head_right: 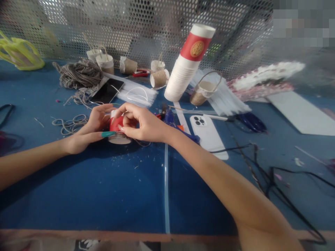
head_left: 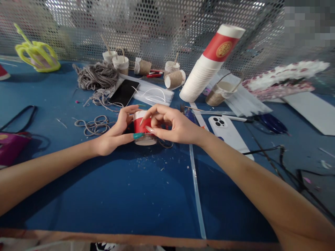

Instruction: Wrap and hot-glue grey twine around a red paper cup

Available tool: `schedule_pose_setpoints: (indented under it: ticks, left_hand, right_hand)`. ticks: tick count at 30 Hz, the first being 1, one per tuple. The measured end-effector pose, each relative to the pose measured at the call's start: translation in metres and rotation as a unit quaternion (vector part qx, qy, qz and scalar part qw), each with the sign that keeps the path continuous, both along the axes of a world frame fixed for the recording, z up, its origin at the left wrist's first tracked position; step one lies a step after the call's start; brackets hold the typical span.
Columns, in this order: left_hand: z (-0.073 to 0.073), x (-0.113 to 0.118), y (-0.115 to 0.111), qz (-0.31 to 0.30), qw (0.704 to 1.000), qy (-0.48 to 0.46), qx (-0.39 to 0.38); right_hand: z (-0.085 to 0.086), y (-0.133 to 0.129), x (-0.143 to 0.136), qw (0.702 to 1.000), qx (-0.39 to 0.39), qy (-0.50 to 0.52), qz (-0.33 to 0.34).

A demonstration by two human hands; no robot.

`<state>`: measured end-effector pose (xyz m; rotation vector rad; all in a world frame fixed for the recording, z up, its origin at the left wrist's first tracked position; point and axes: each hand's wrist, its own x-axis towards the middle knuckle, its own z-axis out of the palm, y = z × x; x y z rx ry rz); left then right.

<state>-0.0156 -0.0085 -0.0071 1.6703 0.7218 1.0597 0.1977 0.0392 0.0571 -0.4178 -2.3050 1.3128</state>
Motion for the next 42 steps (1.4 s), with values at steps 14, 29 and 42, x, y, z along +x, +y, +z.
schedule_pose_setpoints:
  ticks: [14, 29, 42]
  left_hand:
    - [0.002, 0.000, 0.000, 0.004, 1.000, 0.014, 0.014]
    - [-0.004, 0.003, -0.003, 0.119, 0.979, 0.112, 0.124]
    - [-0.005, 0.010, -0.002, 0.142, 0.977, 0.091, 0.134]
  right_hand:
    - [0.000, 0.000, 0.001, 1.000, -0.005, 0.002, 0.004]
    - [0.008, -0.003, 0.002, 1.000, 0.010, -0.020, -0.020]
    - [0.074, -0.068, 0.006, 0.962, 0.139, -0.213, 0.099]
